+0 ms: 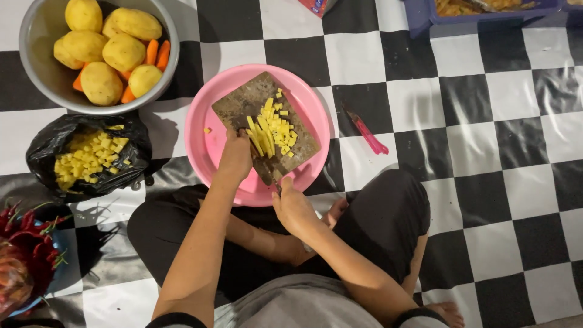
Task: Dicing peeled potatoes into small cubes using a knife on a cutting board.
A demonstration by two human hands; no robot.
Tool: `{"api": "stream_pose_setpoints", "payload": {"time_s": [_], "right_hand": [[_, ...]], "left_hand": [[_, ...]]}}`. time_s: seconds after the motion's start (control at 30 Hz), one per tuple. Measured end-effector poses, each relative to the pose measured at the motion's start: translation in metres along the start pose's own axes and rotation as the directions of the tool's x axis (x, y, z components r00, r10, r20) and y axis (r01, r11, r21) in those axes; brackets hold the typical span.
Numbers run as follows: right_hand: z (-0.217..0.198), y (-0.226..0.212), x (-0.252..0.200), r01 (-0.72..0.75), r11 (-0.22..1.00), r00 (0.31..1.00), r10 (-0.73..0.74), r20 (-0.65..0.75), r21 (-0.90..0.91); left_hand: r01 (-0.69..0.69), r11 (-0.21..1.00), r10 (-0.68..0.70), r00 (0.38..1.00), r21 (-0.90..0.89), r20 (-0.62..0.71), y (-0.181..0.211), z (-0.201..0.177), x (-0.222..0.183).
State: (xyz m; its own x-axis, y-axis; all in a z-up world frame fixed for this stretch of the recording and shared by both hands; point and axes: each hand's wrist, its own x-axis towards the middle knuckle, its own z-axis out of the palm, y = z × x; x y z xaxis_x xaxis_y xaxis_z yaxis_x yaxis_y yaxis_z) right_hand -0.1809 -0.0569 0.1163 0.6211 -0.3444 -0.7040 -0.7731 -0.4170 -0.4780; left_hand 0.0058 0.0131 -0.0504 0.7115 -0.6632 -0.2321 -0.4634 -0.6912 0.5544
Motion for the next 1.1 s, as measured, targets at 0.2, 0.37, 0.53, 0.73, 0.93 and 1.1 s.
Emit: {"api": "stream_pose_setpoints", "payload": {"time_s": [0.2, 0.37, 0.53, 0.73, 0.93, 1.1], "right_hand": [[0.001, -0.01, 0.004, -0.019, 0.999, 1.0, 0.018, 0.01, 0.036], [0.009, -0.009, 0.031, -0.004, 1.0, 1.0, 0.005, 0.008, -0.019], [0.012, 0.003, 0.014, 0.028, 0.998, 1.0, -0.027, -0.012, 0.056], [0.016, 0.051, 0.006, 0.0, 1.0, 1.0, 0.0, 0.03, 0.026], [0.006, 0.04, -0.01, 0.039, 0.997, 0.999, -0.039, 0.001, -0.07], [0.003, -0.002, -0.016, 0.04, 0.999, 0.999, -0.04, -0.03, -0.008]], "left_hand": [[-0.006, 1.0, 0.006, 1.0, 0.0, -0.02, 0.0, 0.0, -0.003], [0.005, 1.0, -0.005, 1.0, 0.008, -0.031, -0.008, 0.01, 0.002], [0.008, 1.0, -0.007, 1.0, 0.021, -0.025, 0.002, -0.002, -0.006], [-0.01, 0.998, 0.011, 1.0, 0.058, -0.012, 0.0, -0.002, 0.0], [0.053, 0.995, -0.045, 0.995, -0.086, 0.088, 0.001, -0.025, -0.008], [0.011, 0.999, -0.01, 0.999, 0.032, -0.039, -0.008, -0.002, -0.002]]}}
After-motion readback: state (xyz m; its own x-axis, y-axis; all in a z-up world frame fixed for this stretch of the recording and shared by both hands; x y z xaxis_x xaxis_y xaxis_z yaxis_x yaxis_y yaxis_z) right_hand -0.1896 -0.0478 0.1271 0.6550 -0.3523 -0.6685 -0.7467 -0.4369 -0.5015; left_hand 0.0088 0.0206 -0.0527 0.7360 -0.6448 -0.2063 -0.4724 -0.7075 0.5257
